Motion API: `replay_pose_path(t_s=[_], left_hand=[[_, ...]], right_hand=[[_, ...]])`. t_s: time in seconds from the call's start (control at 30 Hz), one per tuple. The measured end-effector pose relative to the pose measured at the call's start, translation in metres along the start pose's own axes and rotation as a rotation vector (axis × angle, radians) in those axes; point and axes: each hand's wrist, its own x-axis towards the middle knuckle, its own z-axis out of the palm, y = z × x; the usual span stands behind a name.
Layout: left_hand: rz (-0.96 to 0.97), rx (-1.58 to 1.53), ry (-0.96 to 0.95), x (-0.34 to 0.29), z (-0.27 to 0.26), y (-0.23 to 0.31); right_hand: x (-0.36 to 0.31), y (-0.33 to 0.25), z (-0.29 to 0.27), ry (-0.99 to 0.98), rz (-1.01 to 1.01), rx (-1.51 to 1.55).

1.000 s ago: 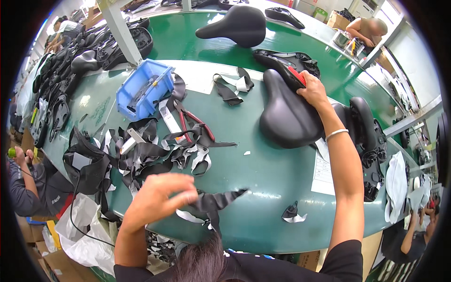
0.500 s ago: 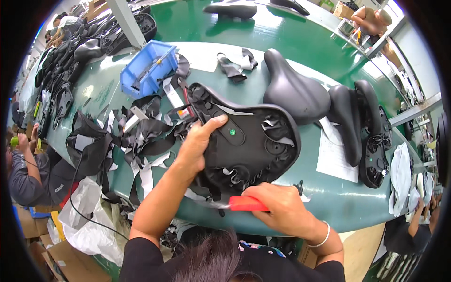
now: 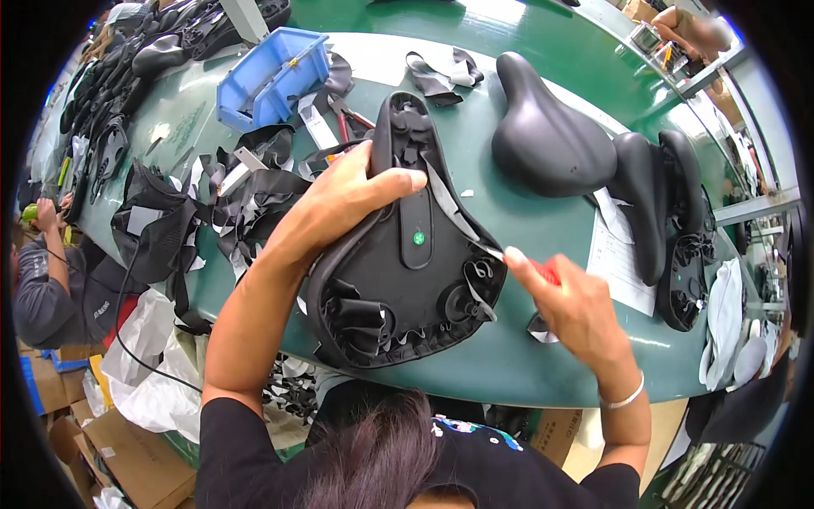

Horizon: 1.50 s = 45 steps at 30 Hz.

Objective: The person uses a red utility knife to trim excess black fabric and white backing material from the underside of bicycle seats. They repeatedly pick up seats from a green workbench, cut the overhanging material around the edges, and place the seats back down. The process is repeated for multiple seats throughout the clip.

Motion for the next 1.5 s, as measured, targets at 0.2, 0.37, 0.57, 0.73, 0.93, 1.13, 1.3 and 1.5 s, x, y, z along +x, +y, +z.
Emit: replay_pose_path(t_s=[0.2, 0.37, 0.57, 0.73, 0.93, 1.13, 1.3, 1.5], left_hand=[[-0.096, -0.056, 0.286, -0.022, 0.0, -0.025], [-0.035, -0.157, 0.41, -0.051, 0.001, -0.046], [0.045, -0.163, 0.478, -0.075, 0.007, -0.041], [0.128, 0.37, 0.771, -0.097, -0.014, -0.079], [0.573, 0.95, 0.133, -0.052, 0.034, -0.02], [0.673, 0.74, -0.045, -0.021, 0.032, -0.045], [0.549, 0.608, -0.04, -0.022, 0.035, -0.042], [0.161, -0.959, 0.312, -0.028, 0.028, -0.017]], right_hand=[[-0.045, -0.083, 0.054, 0.167, 0.409, 0.394], [-0.072, -0.098, 0.034, 0.104, 0.502, 0.674], [0.017, -0.071, 0.033, 0.484, 0.252, 0.596], [0.03, -0.035, 0.017, 0.459, 0.624, 1.039], [0.037, -0.071, 0.008, 0.295, 0.335, 1.001], [-0.005, -0.023, 0.008, 0.242, 0.261, 0.502], [0.004, -0.018, 0.008, 0.046, 0.073, 0.099], [-0.042, -0.081, 0.012, -0.066, 0.368, 0.079]])
